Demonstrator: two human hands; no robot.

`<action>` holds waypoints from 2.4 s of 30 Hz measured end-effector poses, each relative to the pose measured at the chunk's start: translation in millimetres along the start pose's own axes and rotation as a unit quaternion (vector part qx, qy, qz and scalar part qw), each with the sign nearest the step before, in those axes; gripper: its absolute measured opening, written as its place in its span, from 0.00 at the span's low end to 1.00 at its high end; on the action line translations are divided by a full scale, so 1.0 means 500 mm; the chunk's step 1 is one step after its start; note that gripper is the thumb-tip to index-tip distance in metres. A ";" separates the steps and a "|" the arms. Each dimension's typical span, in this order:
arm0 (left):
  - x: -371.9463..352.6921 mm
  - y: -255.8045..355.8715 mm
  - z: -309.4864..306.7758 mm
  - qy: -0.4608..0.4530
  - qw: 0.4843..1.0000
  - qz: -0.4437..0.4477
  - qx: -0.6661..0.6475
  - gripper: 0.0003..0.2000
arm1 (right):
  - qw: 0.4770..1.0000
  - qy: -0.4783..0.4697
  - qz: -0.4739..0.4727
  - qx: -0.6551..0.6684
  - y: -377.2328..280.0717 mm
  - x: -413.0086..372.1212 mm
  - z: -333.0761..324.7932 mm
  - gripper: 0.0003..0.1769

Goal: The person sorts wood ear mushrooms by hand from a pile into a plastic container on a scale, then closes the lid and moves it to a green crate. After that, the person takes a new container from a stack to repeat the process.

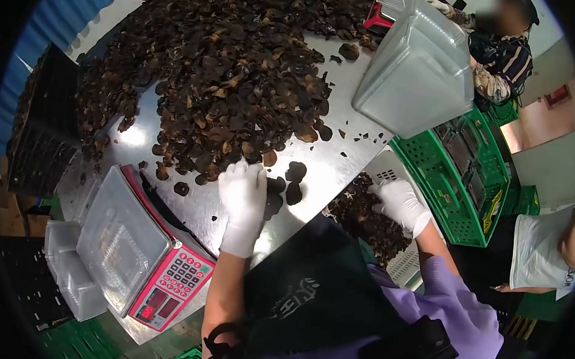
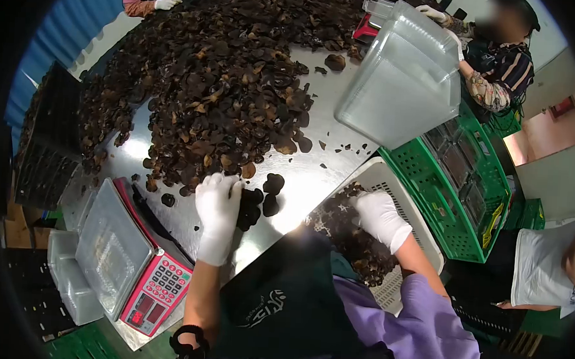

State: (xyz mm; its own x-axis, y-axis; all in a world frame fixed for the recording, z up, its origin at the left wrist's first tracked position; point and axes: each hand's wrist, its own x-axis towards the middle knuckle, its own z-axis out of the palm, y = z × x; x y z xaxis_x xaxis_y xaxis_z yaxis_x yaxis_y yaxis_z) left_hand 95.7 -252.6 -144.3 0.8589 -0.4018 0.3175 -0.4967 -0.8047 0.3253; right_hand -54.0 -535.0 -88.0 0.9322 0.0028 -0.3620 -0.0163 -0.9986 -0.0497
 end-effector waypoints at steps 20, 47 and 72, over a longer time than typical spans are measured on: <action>-0.142 -0.033 -0.072 -0.089 0.993 -0.079 0.002 0.18 | 0.925 0.334 -0.017 0.179 -0.105 0.299 0.009 0.11; -0.089 -0.079 -0.124 -0.091 0.986 -0.142 -0.021 0.07 | 0.873 0.423 -0.166 0.178 -0.237 0.345 -0.015 0.05; 0.016 -0.076 0.001 -0.081 0.991 -0.036 0.104 0.10 | 0.741 0.186 0.040 0.644 -0.072 0.222 0.094 0.05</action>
State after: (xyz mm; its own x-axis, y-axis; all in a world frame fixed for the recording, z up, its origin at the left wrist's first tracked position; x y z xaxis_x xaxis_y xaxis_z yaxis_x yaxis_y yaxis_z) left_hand 121.6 -225.7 -154.7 0.9083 -0.3915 0.1476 -0.4115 -0.8997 0.1456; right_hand 33.3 -496.5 -170.0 0.9407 -0.3076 -0.1427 -0.1861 -0.1164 -0.9756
